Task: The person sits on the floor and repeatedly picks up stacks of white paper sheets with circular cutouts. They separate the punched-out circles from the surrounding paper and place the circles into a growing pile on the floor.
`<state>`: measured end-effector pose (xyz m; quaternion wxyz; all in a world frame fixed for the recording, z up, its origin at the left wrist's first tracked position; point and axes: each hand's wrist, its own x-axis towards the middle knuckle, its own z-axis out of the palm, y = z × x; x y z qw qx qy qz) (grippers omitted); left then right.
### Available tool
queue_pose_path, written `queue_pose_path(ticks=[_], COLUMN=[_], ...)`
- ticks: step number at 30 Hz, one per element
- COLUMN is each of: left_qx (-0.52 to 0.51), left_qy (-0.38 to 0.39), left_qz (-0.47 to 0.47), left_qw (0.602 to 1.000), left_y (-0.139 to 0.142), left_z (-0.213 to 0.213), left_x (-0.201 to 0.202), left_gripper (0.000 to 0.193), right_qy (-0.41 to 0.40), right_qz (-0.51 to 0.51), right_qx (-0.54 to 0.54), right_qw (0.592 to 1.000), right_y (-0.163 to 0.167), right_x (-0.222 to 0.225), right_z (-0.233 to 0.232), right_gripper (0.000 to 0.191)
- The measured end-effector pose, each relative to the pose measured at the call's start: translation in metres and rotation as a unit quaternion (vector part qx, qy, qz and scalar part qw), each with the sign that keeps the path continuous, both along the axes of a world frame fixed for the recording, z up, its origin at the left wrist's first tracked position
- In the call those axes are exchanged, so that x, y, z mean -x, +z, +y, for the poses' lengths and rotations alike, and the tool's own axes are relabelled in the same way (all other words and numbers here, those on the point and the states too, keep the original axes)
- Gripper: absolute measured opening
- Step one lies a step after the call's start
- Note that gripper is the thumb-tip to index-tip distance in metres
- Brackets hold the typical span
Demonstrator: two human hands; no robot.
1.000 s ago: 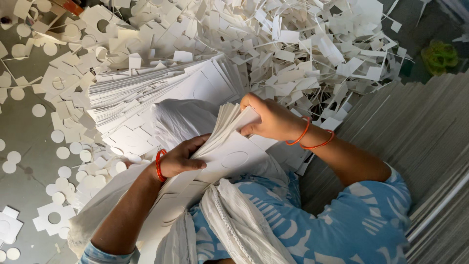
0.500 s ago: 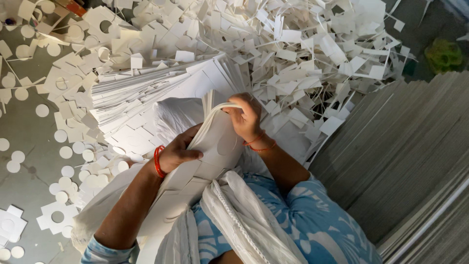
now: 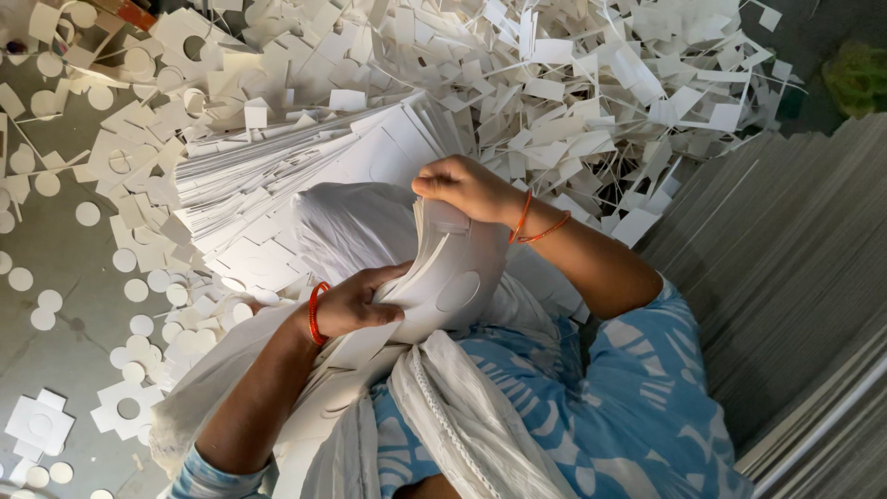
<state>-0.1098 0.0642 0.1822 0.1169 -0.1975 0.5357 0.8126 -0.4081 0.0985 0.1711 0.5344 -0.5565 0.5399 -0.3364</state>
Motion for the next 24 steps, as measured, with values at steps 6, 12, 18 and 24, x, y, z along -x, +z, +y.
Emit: queue_pose_path(ticks=[6,12,18,24], left_qx=[0.008,0.126,0.149,0.032], left_qy=[-0.057,-0.108,-0.128,-0.014], left_qz=[0.012,0.000,0.034,0.012], left_qw=[0.998,0.986,0.980,0.999], left_y=[-0.005,0.009,0.013,-0.001], left_z=[0.006,0.011,0.020,0.004], left_x=[0.006,0.008,0.012,-0.008], left_gripper=[0.077,0.074,0.078,0.080], right_qy=[0.208,0.116,0.144,-0.039], right_qz=[0.072,0.112,0.077,0.305], right_qx=[-0.092,-0.083,-0.057,0.452], right_qw=[0.971,0.983,0.985,0.837], right_y=[0.007,-0.012,-0.028,0.014], right_x=[-0.005,-0.002,-0.058,-0.008], right_z=[-0.014,-0.013,-0.025,-0.020], right_gripper=[0.052,0.065,0.066,0.040])
